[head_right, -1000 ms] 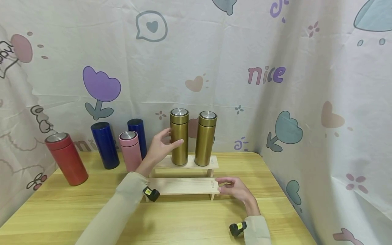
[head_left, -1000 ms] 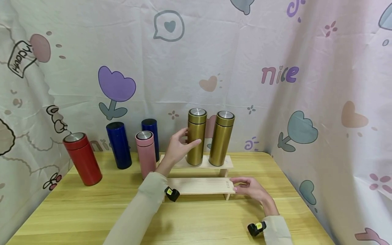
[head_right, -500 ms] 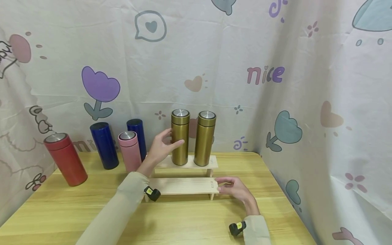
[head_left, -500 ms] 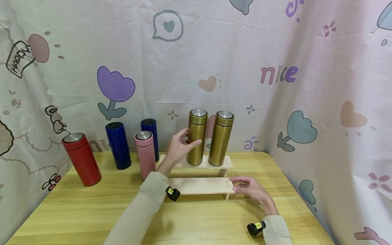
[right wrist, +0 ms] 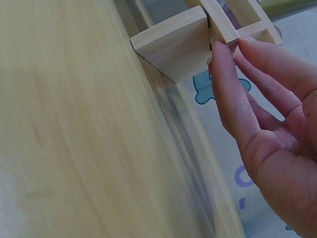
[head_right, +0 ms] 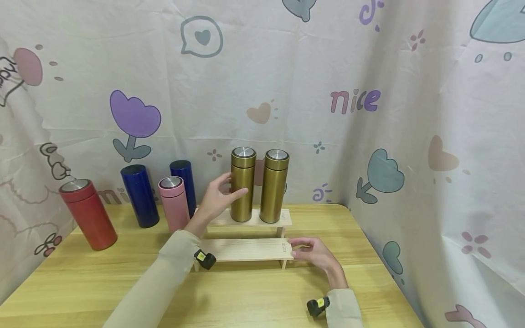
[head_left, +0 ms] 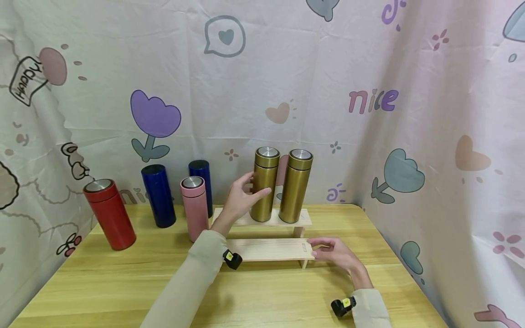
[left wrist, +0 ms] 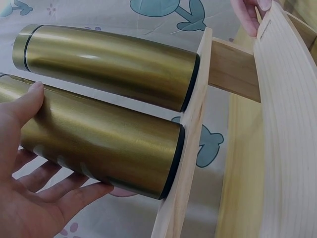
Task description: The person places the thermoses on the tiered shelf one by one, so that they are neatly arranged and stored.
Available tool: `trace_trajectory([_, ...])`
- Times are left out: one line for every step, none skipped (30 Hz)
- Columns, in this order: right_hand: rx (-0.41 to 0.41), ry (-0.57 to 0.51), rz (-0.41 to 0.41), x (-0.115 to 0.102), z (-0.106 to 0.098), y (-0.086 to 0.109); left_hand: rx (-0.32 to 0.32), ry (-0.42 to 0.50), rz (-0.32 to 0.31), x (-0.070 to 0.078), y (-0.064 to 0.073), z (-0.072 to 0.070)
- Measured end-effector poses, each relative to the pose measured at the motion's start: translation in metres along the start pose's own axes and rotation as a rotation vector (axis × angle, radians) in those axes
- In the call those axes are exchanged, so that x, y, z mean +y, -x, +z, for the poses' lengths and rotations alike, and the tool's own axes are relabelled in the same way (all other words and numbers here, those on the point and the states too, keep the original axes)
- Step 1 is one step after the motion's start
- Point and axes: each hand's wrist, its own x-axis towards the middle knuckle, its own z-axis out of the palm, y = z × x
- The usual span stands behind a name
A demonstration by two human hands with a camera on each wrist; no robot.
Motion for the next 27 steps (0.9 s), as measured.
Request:
trace_trajectory([-0.002, 0.001, -0.002, -0.0002, 0.0, 0.0, 0.002, 0.001, 0.001, -0.0002, -0.0001, 0.0001])
trace_trajectory([-0.005, 0.0, -0.004, -0.0003, -0.0001, 0.0001, 0.002, 0.001, 0.003, -0.0003, 0.0, 0.0001])
trace_trajectory([-0.01, -0.002, -0.007, -0.0002, -0.0002, 0.0002, 0.002, 0.001, 0.004, -0.0002, 0.0002, 0.0001])
trace_trajectory([-0.009, -0.005, -0.007, -0.0004, -0.0001, 0.0003, 0.001, 0.0, 0.004, -0.0002, 0.0003, 0.0002])
trace_trajectory([-0.011, -0.008, -0.007, -0.0004, 0.0, 0.0004, 0.0, -0.001, 0.005, -0.0004, 0.0004, 0.0003])
trace_trajectory([-0.013, -0.011, -0.009, -0.0005, 0.0, 0.0005, -0.001, -0.001, 0.003, -0.0007, 0.0005, 0.0005])
trace_trajectory([-0.015, -0.014, -0.01, -0.0006, 0.0001, 0.0006, -0.001, -0.002, -0.001, -0.0008, 0.0007, 0.0006])
trace_trajectory([-0.017, -0.016, -0.011, -0.0006, 0.0, 0.0007, -0.002, -0.003, -0.003, -0.001, 0.0008, 0.0008])
trace_trajectory([-0.019, -0.016, -0.014, -0.0005, -0.0001, 0.0008, -0.003, -0.003, -0.005, -0.0013, 0.0007, 0.001])
trace_trajectory([-0.019, -0.015, -0.015, -0.0004, 0.0, 0.0009, -0.003, -0.002, -0.005, -0.0015, 0.0007, 0.0013])
trace_trajectory([-0.021, -0.016, -0.017, -0.0004, 0.0, 0.0009, -0.005, 0.0, -0.005, -0.0015, 0.0007, 0.0014])
trace_trajectory([-0.022, -0.017, -0.019, -0.0002, -0.0001, 0.0009, -0.005, 0.001, -0.005, -0.0014, 0.0008, 0.0017])
trace_trajectory([-0.022, -0.018, -0.02, 0.0001, -0.0002, 0.0009, -0.006, 0.003, -0.005, -0.001, 0.0012, 0.0018])
trace_trajectory([-0.024, -0.019, -0.02, 0.0003, -0.0002, 0.0009, -0.008, 0.001, -0.005, -0.0008, 0.0014, 0.002])
trace_trajectory([-0.024, -0.021, -0.02, 0.0005, -0.0002, 0.0009, -0.01, 0.002, -0.005, -0.0005, 0.0017, 0.0022])
trace_trajectory([-0.024, -0.023, -0.02, 0.0005, -0.0002, 0.0009, -0.012, 0.001, -0.006, 0.0001, 0.002, 0.0024])
trace_trajectory([-0.024, -0.026, -0.019, 0.0005, -0.0003, 0.0009, -0.014, 0.0, -0.007, 0.0005, 0.0022, 0.0024])
trace_trajectory([-0.024, -0.026, -0.018, 0.0004, -0.0003, 0.0009, -0.015, -0.001, -0.008, 0.0008, 0.0022, 0.0027])
trace_trajectory([-0.023, -0.027, -0.016, 0.0003, -0.0003, 0.001, -0.016, -0.003, -0.009, 0.001, 0.0023, 0.0028])
trace_trajectory([-0.022, -0.027, -0.015, 0.0001, -0.0003, 0.001, -0.016, -0.005, -0.01, 0.001, 0.0023, 0.003])
trace_trajectory([-0.02, -0.028, -0.012, -0.0001, -0.0003, 0.0011, -0.017, -0.004, -0.01, 0.001, 0.0022, 0.0031])
trace_trajectory([-0.018, -0.029, -0.01, -0.0003, -0.0002, 0.0011, -0.017, -0.005, -0.009, 0.001, 0.0021, 0.0031])
trace_trajectory([-0.016, -0.029, -0.007, -0.0004, -0.0001, 0.0011, -0.017, -0.005, -0.009, 0.0007, 0.002, 0.0031])
trace_trajectory([-0.015, -0.029, -0.005, -0.0006, 0.0, 0.0012, -0.017, -0.007, -0.011, 0.0005, 0.0021, 0.0031])
trace_trajectory([-0.014, -0.029, -0.002, -0.0007, 0.0001, 0.0011, -0.017, -0.008, -0.012, 0.0003, 0.0022, 0.0029])
trace_trajectory([-0.013, -0.027, -0.001, -0.0009, 0.0002, 0.0011, -0.018, -0.009, -0.012, -0.0001, 0.002, 0.0029])
trace_trajectory([-0.013, -0.027, -0.001, -0.001, 0.0003, 0.001, -0.018, -0.011, -0.013, -0.0006, 0.0019, 0.0028])
